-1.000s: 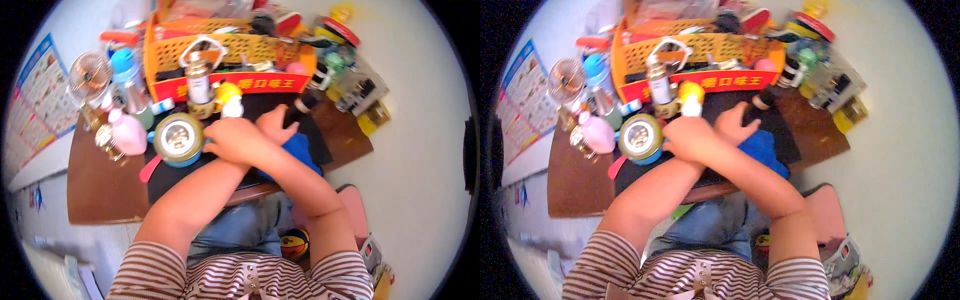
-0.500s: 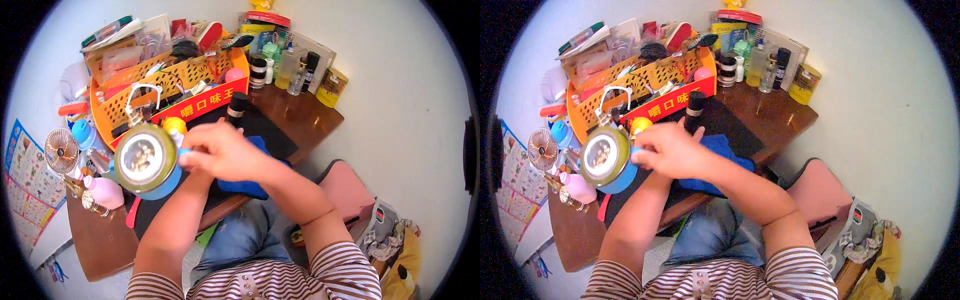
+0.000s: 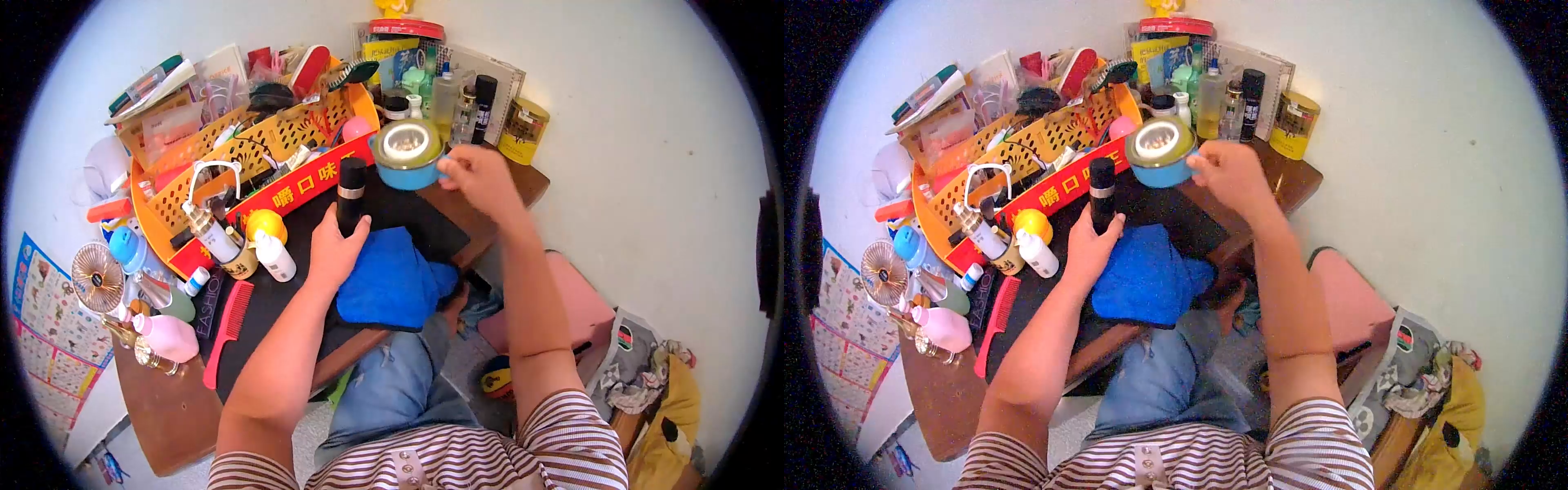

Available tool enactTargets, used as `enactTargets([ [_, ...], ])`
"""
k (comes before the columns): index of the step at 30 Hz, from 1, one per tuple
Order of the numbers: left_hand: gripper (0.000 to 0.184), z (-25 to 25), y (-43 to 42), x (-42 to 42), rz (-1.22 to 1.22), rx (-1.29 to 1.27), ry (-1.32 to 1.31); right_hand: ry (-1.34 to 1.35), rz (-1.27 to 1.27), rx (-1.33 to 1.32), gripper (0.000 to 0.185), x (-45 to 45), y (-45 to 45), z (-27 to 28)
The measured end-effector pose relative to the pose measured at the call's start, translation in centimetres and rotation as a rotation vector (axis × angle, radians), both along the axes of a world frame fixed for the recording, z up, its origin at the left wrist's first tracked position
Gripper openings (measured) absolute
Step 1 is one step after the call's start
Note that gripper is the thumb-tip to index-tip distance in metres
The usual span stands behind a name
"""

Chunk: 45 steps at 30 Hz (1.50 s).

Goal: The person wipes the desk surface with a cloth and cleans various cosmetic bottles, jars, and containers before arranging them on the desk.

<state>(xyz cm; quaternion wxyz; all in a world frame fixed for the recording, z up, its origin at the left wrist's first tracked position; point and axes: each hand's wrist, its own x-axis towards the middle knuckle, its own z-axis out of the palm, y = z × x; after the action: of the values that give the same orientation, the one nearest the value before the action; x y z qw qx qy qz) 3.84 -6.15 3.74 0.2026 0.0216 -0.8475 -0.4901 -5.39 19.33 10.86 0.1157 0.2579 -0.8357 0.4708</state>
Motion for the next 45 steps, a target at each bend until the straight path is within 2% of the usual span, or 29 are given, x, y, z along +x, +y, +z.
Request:
enactTargets([
  [4,0.039,-0.1,0.1,0.2,-0.004,0.035,0.021,-0.144,-0.056,-0.039,0.021,-3.5,-2.3,-5.9],
  [6,0.039,0.0,0.1,0.1,-0.011,0.058,0.023,-0.293,0.053,-0.142,0.024,-5.1,-3.2,-8.3],
  [7,0.039,0.0,0.1,0.2,-0.009,0.059,0.025,-0.266,0.148,-0.197,0.034,-5.7,-3.7,-8.8],
  [8,0.039,0.0,0.2,0.2,-0.007,0.060,0.024,-0.268,0.149,-0.196,0.034,-6.9,-3.1,-8.6],
  [10,0.039,0.1,0.3,0.4,-0.006,0.048,0.028,-0.349,0.054,0.238,0.041,-8.4,-2.6,-5.1],
  [11,0.039,0.1,0.2,0.3,-0.005,0.035,0.040,-0.255,-0.082,0.240,0.043,-9.7,-2.7,-4.7],
  [12,0.039,0.0,0.2,0.2,-0.004,0.034,0.039,-0.137,-0.286,0.348,0.039,-10.6,-3.2,-3.9],
  [14,0.039,-0.5,0.1,-0.1,0.003,0.002,0.068,0.034,-0.327,0.328,0.046,-14.8,-4.1,-5.6],
  [15,0.039,-0.4,0.1,-0.1,0.007,-0.002,0.067,0.033,-0.323,0.324,0.046,-16.7,-4.8,-6.7],
  [17,0.039,0.1,0.2,0.3,-0.018,0.042,0.021,0.158,-0.349,0.323,0.063,-19.1,-6.8,-8.4],
  [20,0.038,0.8,0.3,0.7,-0.037,0.041,0.007,0.010,-0.399,0.393,0.072,-18.3,-8.9,-7.1],
  [25,0.035,0.7,0.4,0.5,-0.035,0.042,0.044,0.053,-0.537,0.339,0.070,-18.9,-10.4,-7.6],
  [32,0.034,0.8,0.6,0.4,-0.036,0.048,0.016,0.076,-0.600,0.415,0.073,-18.6,-10.8,-7.8],
  [37,0.033,0.6,0.8,0.5,-0.019,0.020,0.072,0.030,-0.604,0.462,0.081,-17.7,-11.0,-6.7],
  [40,0.034,0.7,0.6,0.4,-0.022,0.014,0.021,-0.052,-0.629,0.479,0.084,-17.9,-11.5,-6.0],
  [45,0.036,0.4,0.5,0.2,-0.025,0.013,0.004,0.055,-0.610,0.499,0.082,-18.4,-11.3,-7.3],
])
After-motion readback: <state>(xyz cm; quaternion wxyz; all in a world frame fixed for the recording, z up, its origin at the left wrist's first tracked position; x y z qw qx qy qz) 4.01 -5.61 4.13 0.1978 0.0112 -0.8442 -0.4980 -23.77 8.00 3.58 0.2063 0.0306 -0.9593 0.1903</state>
